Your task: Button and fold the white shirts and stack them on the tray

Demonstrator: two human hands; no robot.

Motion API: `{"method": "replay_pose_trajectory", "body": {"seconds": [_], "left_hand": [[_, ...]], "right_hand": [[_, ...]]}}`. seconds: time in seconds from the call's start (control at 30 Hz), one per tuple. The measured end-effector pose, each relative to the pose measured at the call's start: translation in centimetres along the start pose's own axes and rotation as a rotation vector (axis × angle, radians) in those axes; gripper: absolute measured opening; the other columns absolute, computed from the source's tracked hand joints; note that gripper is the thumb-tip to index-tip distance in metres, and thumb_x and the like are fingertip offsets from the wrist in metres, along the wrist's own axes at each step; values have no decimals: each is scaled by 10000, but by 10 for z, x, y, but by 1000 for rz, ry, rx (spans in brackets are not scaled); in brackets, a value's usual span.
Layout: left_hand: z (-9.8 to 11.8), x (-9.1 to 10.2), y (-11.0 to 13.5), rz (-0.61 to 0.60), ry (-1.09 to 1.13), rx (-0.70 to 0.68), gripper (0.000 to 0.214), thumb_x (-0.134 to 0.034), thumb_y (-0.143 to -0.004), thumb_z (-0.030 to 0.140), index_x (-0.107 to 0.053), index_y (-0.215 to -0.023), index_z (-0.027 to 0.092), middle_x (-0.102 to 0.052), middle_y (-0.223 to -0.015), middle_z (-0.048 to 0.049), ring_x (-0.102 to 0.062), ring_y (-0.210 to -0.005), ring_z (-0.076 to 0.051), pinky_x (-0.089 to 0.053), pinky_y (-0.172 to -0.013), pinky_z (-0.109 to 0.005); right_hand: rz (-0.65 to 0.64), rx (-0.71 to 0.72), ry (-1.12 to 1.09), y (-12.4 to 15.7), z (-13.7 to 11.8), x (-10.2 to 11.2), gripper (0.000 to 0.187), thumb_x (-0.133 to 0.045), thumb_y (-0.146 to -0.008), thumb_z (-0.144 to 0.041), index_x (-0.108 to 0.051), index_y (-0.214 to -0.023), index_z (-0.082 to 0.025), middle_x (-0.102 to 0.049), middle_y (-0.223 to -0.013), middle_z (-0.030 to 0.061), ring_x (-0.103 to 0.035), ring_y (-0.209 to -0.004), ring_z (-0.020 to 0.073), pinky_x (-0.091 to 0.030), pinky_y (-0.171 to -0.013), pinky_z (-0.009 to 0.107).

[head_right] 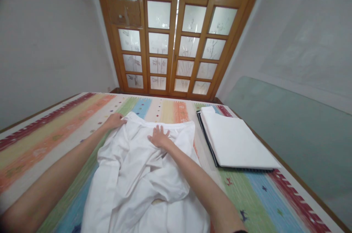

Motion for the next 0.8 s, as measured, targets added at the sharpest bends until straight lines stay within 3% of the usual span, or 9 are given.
{"method": "replay_pose_trajectory", "body": {"seconds": [0.1, 0.27, 0.4, 0.5, 0.67, 0.8], "left_hand": [[-3, 0, -2, 79, -30, -2, 182, -606, -711, 359, -615, -679, 180, -709, -836, -94, -635, -936, -262, -433, -713, -261], [-11, 4, 9, 49, -11, 64, 308, -545, -799, 470, -642, -758, 180, -710, -709, -63, -670, -782, -231, -442, -688, -268], [-14, 5, 36, 126, -5, 82, 387, -556, -788, 532, -629, -920, 176, -733, -894, -93, -671, -857, -243, -445, -697, -279], [-12, -6, 61, 92, 7, 51, 508, -550, -756, 626, -607, -957, 163, -722, -954, -112, -669, -867, -256, -444, -682, -288], [-15, -21, 89, -3, 47, 92, 637, -491, -694, 768, -595, -890, 172, -716, -916, -114, -668, -840, -275, -434, -646, -302], [-23, -1, 118, 85, 68, 114, 589, -512, -676, 744, -584, -837, 182, -705, -848, -91, -657, -778, -264, -421, -624, -302]], "right_hand": [[51, -8, 23, -11, 17, -2, 709, -158, -974, -549, -62, -1552, -149, 84, -1608, 89, 97, -1470, 287, -27, -1119, 627], [84, -8, 75, -32, 43, 10, 721, -132, -962, -572, -64, -1554, -167, 54, -1611, 55, 69, -1476, 255, -26, -1146, 570], [105, 16, 118, -42, 54, 21, 713, -145, -962, -570, -103, -1552, -171, -1, -1614, 51, 30, -1480, 238, -61, -1157, 538], [160, -10, 145, -42, 53, 26, 673, -154, -974, -537, -160, -1545, -179, -76, -1614, 62, -30, -1480, 249, -99, -1151, 542], [363, -58, 253, -15, 25, 40, 513, -323, -979, -405, -463, -1404, -154, -291, -1557, 134, -200, -1434, 327, -155, -1129, 535], [576, -55, 223, 45, 16, 63, 364, -377, -964, -328, -626, -1159, -148, -589, -1281, 169, -502, -1202, 282, -401, -953, 379]]}}
Point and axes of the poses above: each hand's wrist, its own y-axis away from the middle knuckle, its own x-axis out of the back of the hand, z = x × y, the point moved 4 cm from there along -y, towards the middle knuckle
